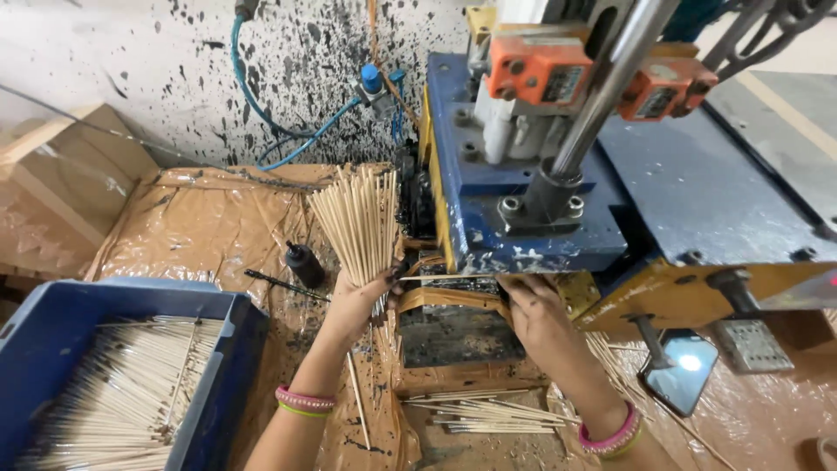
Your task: Operating a machine to manufacture and collect incense sticks.
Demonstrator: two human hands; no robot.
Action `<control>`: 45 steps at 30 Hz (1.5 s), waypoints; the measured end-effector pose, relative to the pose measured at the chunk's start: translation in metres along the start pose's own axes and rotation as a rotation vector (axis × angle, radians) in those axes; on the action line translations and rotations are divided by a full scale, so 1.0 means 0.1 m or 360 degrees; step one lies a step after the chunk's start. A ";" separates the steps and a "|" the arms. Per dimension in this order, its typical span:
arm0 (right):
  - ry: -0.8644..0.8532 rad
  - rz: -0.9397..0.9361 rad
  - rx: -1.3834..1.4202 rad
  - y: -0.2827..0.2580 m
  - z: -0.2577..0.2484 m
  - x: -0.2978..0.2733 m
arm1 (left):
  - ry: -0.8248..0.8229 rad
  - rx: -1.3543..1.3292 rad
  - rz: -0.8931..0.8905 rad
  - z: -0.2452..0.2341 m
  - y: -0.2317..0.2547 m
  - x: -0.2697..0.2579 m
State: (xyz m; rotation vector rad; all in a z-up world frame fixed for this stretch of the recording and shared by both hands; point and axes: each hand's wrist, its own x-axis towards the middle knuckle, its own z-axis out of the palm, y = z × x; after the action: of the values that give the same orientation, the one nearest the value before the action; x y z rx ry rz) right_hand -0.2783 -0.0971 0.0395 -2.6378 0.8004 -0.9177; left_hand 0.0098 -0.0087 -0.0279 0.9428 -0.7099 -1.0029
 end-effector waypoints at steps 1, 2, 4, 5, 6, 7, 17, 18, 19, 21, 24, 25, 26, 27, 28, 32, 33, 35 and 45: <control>-0.0166 0.0218 0.0039 0.11 0.05 -0.05 | 0.0030 0.0011 -0.0003 0.01 0.01 -0.02; -0.0159 0.0226 0.0039 0.55 0.39 -0.14 | 0.0021 0.0016 -0.0007 0.01 0.02 -0.04; -0.0353 0.0481 -0.0146 1.43 0.94 -0.37 | 0.0023 0.0041 0.0085 0.02 0.03 -0.11; -0.0351 0.0491 -0.0142 1.19 0.73 -0.40 | 0.0018 0.0046 0.0078 0.05 0.07 -0.21; -0.0246 0.0153 -0.0590 0.94 0.53 -0.40 | 0.0086 0.0122 0.0102 0.08 0.12 -0.30; -0.0140 -0.0194 -0.1030 0.70 0.33 -0.40 | 0.0154 0.0199 0.0127 0.10 0.18 -0.37; 0.0802 0.0272 -0.0343 0.76 -0.24 -1.54 | 0.0465 0.0439 0.0239 -0.75 -0.42 -1.34; 0.0596 0.0497 -0.0173 0.81 -0.18 -1.60 | 0.0267 0.0510 0.0108 -0.61 -0.37 -1.34; 0.0383 0.0713 0.0001 0.85 -0.11 -1.67 | 0.0068 0.0581 -0.0022 -0.48 -0.31 -1.34; 0.0141 0.0648 0.0618 0.47 0.01 -1.40 | -0.0371 0.0829 0.0530 -0.19 -0.18 -1.27; -0.0097 0.0523 0.1283 0.41 0.23 -1.16 | -0.0844 0.1149 0.0701 -0.12 -0.11 -1.16; -0.0087 0.0470 0.1331 0.48 0.31 -1.07 | -0.0845 0.1213 0.0328 -0.16 -0.10 -1.11; -0.0089 0.0453 0.1332 0.32 0.17 -0.90 | -0.0835 0.1219 0.0341 -0.22 -0.04 -1.01; -0.0113 0.0444 0.1194 0.16 0.04 -0.72 | -0.0601 0.0884 0.0052 -0.29 0.02 -0.91; -0.0134 0.0436 0.1055 0.00 -0.09 -0.53 | -0.0371 0.0542 -0.0229 -0.36 0.09 -0.79; -0.0066 -0.0314 0.0285 -0.14 -0.05 0.02 | -0.0175 0.0493 0.0548 -0.27 0.30 -0.42; -0.0002 -0.0430 -0.0056 -0.21 -0.10 0.12 | 0.0007 0.0554 0.0279 -0.14 0.37 -0.34; 0.0059 -0.0544 -0.0388 -0.21 -0.08 0.18 | 0.0189 0.0615 -0.0003 0.03 0.40 -0.22; 0.0041 -0.0082 -0.0108 -0.08 -0.04 0.03 | -0.0047 -0.0035 0.0078 0.02 -0.02 0.03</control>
State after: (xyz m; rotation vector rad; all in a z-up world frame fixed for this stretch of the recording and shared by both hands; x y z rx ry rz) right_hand -0.2756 -0.0928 0.0476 -2.7223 0.7865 -0.9558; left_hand 0.0082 -0.0123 -0.0286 0.8890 -0.7420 -0.9812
